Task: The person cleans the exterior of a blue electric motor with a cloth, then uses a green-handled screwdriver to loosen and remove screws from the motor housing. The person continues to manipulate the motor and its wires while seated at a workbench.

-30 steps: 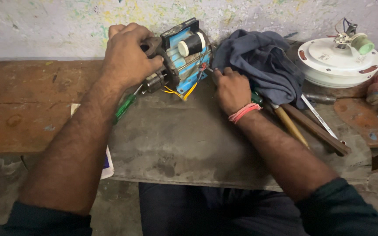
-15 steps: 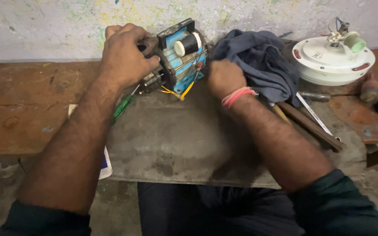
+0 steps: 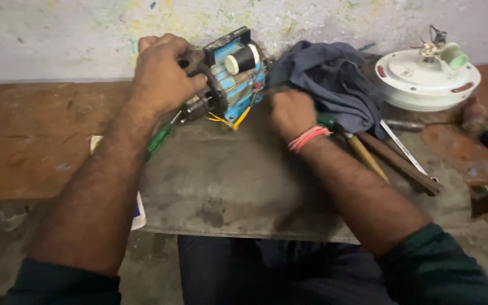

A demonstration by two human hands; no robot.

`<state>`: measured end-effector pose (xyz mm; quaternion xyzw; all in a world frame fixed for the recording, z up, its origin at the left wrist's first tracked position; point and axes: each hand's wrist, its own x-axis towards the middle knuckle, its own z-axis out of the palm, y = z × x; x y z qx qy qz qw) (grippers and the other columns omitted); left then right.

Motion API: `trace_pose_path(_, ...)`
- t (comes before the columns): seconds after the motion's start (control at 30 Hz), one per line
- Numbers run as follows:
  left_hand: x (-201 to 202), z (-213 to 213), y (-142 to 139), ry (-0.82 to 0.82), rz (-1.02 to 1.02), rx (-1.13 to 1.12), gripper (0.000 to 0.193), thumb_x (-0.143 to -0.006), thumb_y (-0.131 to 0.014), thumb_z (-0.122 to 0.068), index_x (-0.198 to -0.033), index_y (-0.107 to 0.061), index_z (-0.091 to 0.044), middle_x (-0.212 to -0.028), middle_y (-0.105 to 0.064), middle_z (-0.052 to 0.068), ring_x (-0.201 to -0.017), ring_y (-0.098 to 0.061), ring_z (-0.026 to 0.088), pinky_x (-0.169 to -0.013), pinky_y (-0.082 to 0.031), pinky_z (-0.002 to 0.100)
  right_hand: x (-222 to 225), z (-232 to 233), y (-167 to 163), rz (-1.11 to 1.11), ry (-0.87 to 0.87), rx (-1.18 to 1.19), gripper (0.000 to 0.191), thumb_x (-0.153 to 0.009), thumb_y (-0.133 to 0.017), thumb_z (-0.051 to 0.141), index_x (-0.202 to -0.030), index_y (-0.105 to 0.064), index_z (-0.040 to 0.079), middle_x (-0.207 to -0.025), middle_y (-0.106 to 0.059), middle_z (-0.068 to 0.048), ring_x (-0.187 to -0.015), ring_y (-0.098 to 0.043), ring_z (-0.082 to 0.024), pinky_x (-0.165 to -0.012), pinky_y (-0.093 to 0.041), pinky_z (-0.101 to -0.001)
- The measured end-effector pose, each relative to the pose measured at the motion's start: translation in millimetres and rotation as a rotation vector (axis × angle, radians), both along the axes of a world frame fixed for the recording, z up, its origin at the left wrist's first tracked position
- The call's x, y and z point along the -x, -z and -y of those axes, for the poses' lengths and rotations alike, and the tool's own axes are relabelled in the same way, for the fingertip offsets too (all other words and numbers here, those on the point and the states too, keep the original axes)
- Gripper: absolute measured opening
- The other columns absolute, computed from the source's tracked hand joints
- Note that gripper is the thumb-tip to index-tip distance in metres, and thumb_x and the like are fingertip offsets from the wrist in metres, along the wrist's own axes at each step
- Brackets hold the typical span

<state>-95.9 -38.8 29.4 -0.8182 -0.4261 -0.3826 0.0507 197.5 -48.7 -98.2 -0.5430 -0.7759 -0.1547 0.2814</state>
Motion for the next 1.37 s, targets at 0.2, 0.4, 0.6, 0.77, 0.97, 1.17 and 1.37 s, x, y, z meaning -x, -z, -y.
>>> trace_pose_path(0.2,1,0,1,-0.017,-0.009,0.035,0.039,-0.071,-0.087,-0.025,-0.104,-0.075,-0.006,-0.109,-0.070,0.012,-0.111,-0.053,0.041,-0.094,-0.048,0.047,35,25,0,0.017,0.030,0.077,0.022,-0.079,-0.062,0.009,-0.097,-0.074,0.004,-0.097,-0.071,-0.022,-0.083,-0.069,-0.040,-0.072,-0.053,-0.0517)
trace_pose_path(0.4,5,0,3,0.016,-0.026,-0.011,0.046,-0.071,-0.090,-0.028,-0.106,-0.073,-0.003,-0.110,-0.069,0.015,-0.111,-0.054,0.042,-0.096,-0.048,0.048,57,53,1,-0.009,-0.209,-0.026,0.041,-0.070,-0.067,0.013,-0.110,-0.071,0.004,-0.106,-0.071,-0.018,-0.093,-0.067,-0.037,-0.079,-0.048,-0.0479)
trace_pose_path(0.6,-1,0,-4,-0.011,-0.010,-0.003,0.043,-0.072,-0.088,-0.026,-0.107,-0.075,-0.005,-0.110,-0.070,0.014,-0.111,-0.054,0.042,-0.095,-0.048,0.048,34,68,-11,0.046,-0.170,-0.021,0.044,-0.069,-0.065,0.010,-0.113,-0.072,0.010,-0.092,-0.066,-0.013,-0.089,-0.065,-0.034,-0.075,-0.047,-0.0468)
trace_pose_path(0.77,2,9,-4,0.017,0.004,-0.011,0.042,-0.072,-0.087,-0.025,-0.107,-0.076,-0.006,-0.110,-0.070,0.013,-0.111,-0.053,0.041,-0.094,-0.047,0.047,9,71,-3,-0.036,-0.155,-0.041,0.025,-0.083,-0.065,0.009,-0.107,-0.072,0.010,-0.086,-0.064,-0.012,-0.086,-0.064,-0.034,-0.074,-0.046,-0.0477)
trace_pose_path(0.97,2,12,-4,-0.010,-0.002,-0.014,0.036,-0.078,-0.088,-0.028,-0.101,-0.075,-0.005,-0.104,-0.071,0.013,-0.111,-0.055,0.039,-0.097,-0.046,0.048,4,71,-1,-0.048,-0.135,-0.076,0.027,-0.073,-0.066,0.011,-0.100,-0.069,0.008,-0.090,-0.065,-0.013,-0.088,-0.062,-0.035,-0.075,-0.044,-0.0470)
trace_pose_path(1.17,3,10,-1,0.043,0.015,-0.085,0.039,-0.080,-0.089,-0.029,-0.106,-0.074,-0.003,-0.109,-0.071,0.014,-0.111,-0.055,0.041,-0.097,-0.045,0.049,4,71,-1,-0.007,-0.022,-0.115,0.025,-0.073,-0.068,0.009,-0.098,-0.071,0.013,-0.096,-0.069,-0.009,-0.093,-0.060,-0.032,-0.078,-0.040,-0.0469)
trace_pose_path(1.37,3,13,-4,0.008,0.008,-0.019,0.036,-0.079,-0.087,-0.028,-0.103,-0.075,-0.004,-0.108,-0.072,0.014,-0.112,-0.056,0.039,-0.098,-0.047,0.048,-3,59,22,-0.073,-0.040,-0.023,0.027,-0.078,-0.070,0.012,-0.105,-0.068,0.011,-0.103,-0.066,-0.012,-0.101,-0.060,-0.034,-0.087,-0.043,-0.0482)
